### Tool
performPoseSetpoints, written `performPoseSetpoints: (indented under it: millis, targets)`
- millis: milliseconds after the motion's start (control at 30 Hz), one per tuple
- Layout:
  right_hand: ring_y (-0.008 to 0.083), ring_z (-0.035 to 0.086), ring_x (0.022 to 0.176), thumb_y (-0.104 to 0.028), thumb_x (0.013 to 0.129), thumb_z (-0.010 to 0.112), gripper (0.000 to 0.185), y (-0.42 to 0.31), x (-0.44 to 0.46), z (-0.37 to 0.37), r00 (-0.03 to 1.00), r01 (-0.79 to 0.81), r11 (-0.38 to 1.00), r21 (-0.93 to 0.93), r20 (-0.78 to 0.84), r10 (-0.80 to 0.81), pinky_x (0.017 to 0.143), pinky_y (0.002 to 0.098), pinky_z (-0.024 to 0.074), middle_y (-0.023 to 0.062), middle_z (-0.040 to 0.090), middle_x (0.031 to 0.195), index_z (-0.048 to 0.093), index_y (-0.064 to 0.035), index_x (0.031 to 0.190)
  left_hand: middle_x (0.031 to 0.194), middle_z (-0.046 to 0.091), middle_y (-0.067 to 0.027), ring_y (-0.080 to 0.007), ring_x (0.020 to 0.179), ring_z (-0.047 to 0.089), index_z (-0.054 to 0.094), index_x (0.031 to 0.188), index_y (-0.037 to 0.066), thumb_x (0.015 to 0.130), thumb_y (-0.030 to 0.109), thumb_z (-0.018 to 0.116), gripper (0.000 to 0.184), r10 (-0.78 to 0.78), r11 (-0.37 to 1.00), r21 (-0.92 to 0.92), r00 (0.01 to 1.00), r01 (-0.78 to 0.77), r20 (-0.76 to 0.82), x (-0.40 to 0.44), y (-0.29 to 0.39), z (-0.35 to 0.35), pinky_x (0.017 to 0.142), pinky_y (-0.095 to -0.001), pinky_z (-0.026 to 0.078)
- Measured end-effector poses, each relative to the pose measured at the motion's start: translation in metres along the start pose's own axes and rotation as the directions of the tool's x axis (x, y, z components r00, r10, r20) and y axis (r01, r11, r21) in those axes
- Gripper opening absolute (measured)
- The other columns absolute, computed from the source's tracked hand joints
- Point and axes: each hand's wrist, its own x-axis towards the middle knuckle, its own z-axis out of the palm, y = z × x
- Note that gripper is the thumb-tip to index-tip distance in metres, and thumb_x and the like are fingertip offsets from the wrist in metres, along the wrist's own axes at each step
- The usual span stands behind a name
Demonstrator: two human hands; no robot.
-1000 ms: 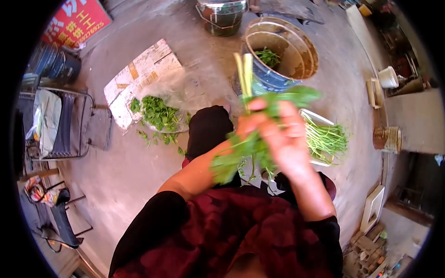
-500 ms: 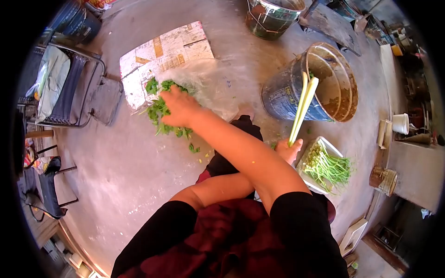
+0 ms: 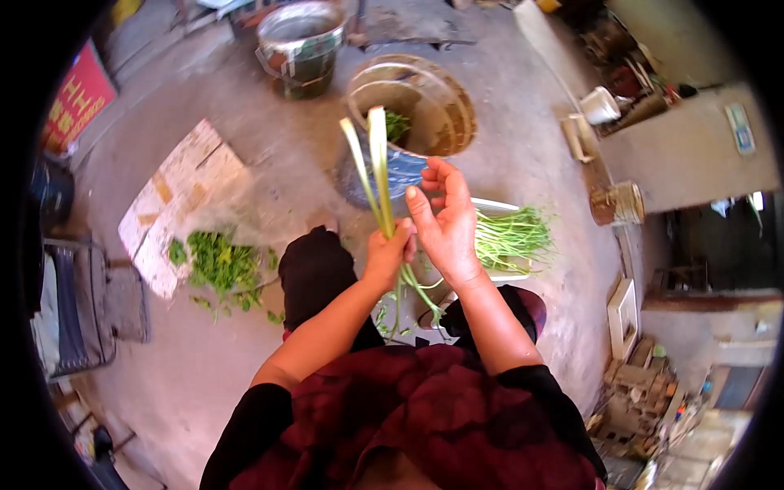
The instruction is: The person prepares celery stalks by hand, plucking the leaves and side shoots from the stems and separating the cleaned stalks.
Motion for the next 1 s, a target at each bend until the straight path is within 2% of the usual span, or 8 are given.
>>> performPoseSetpoints:
  millis: [100, 233, 333, 533, 600, 733, 833, 1000]
  targets:
    - [0.0203, 0.050, 0.095, -0.019, 0.079, 0.060, 0.060, 0.015, -0.013, -0.023, 0.982, -0.184, 0.940, 0.288, 0.096, 0.162, 0.078, 0.0303, 0.0437, 0.0171, 0.047, 0.109, 0.027, 0.0000, 0.126, 0.055, 0.048, 0.0002, -0.0067, 0.046, 0.043, 0.053, 0.074, 0.005, 0.082, 0.025, 0.054, 0.022, -0.050, 0.994, 0.104, 0.986, 0.034, 0.160, -0.013, -0.007, 0.008, 0.041, -0.0223, 0.031]
    - [0.0151, 0.054, 0.080, -0.016, 0.083, 0.054, 0.041, 0.000, -0.031, -0.039, 0.982, -0.184, 0.934, 0.305, 0.098, 0.161, 0.071, 0.0279, 0.0457, 0.0103, 0.053, 0.092, 0.034, 0.0001, 0.116, 0.054, 0.045, 0.0011, -0.0092, 0.048, 0.042, 0.051, 0.078, 0.003, 0.081, 0.020, 0.056, 0.018, 0.168, 0.813, 0.519, 0.960, -0.264, 0.225, -0.035, -0.039, 0.016, 0.045, -0.0254, 0.034]
    - [0.0120, 0.055, 0.070, -0.012, 0.086, 0.048, 0.030, 0.006, -0.041, -0.059, 0.959, -0.283, 0.802, 0.527, 0.160, 0.233, 0.065, 0.0250, 0.0459, 0.0068, 0.055, 0.083, 0.037, -0.0006, 0.112, 0.068, 0.051, -0.0021, -0.0099, 0.063, 0.047, 0.050, 0.090, 0.003, 0.077, 0.018, 0.060, 0.022, 0.075, 0.659, 0.706, 0.956, -0.260, 0.282, -0.060, -0.028, 0.036, 0.057, -0.0246, 0.039]
    - [0.0103, 0.054, 0.072, -0.014, 0.089, 0.044, 0.024, 0.028, -0.073, -0.114, 0.963, -0.244, 0.690, 0.682, 0.257, 0.086, 0.067, 0.0249, 0.0457, 0.0061, 0.056, 0.085, 0.041, -0.0013, 0.109, 0.111, 0.046, -0.0114, -0.0187, 0.101, 0.045, 0.041, 0.118, 0.002, 0.077, 0.017, 0.060, 0.048, 0.345, 0.737, 0.476, 0.873, -0.480, 0.346, -0.081, 0.011, 0.069, 0.085, -0.0305, 0.037]
    - [0.0110, 0.054, 0.074, -0.017, 0.089, 0.045, 0.026, 0.029, -0.086, -0.123, 0.952, -0.218, 0.765, 0.606, 0.304, 0.030, 0.071, 0.0263, 0.0448, 0.0064, 0.056, 0.089, 0.042, -0.0011, 0.108, 0.114, 0.047, -0.0115, -0.0185, 0.103, 0.046, 0.045, 0.114, 0.000, 0.078, 0.018, 0.059, 0.042, 0.380, 0.513, 0.668, 0.840, -0.539, 0.387, -0.084, 0.032, 0.090, 0.085, -0.0310, 0.038]
    - [0.0147, 0.055, 0.077, -0.019, 0.088, 0.046, 0.026, 0.015, -0.104, -0.140, 0.893, -0.186, 0.840, 0.509, 0.444, -0.072, 0.074, 0.0288, 0.0438, 0.0059, 0.054, 0.090, 0.046, -0.0004, 0.106, 0.086, 0.053, -0.0050, -0.0150, 0.078, 0.052, 0.054, 0.096, -0.003, 0.081, 0.014, 0.057, 0.023, 0.109, 0.786, 0.525, 0.909, -0.327, 0.403, -0.107, 0.052, 0.134, 0.072, -0.0277, 0.043]
    - [0.0217, 0.057, 0.073, -0.020, 0.086, 0.048, 0.023, 0.022, -0.114, -0.150, 0.915, -0.029, 0.861, 0.509, 0.360, -0.181, 0.069, 0.0324, 0.0440, 0.0092, 0.056, 0.081, 0.048, -0.0004, 0.099, 0.075, 0.050, -0.0032, -0.0129, 0.066, 0.049, 0.054, 0.089, -0.003, 0.082, 0.011, 0.054, 0.015, 0.197, 0.677, 0.556, 0.848, -0.481, 0.493, -0.121, 0.046, 0.146, 0.064, -0.0262, 0.043]
    - [0.0375, 0.053, 0.075, -0.017, 0.081, 0.052, 0.022, 0.019, -0.135, -0.169, 0.959, 0.009, 0.986, 0.167, 0.278, -0.056, 0.063, 0.0418, 0.0408, 0.0214, 0.054, 0.075, 0.047, -0.0022, 0.096, 0.072, 0.049, -0.0062, -0.0136, 0.064, 0.047, 0.049, 0.083, -0.001, 0.084, 0.008, 0.050, 0.009, 0.312, 0.180, 0.655, 0.674, -0.734, 0.670, -0.122, 0.035, 0.140, 0.060, -0.0263, 0.039]
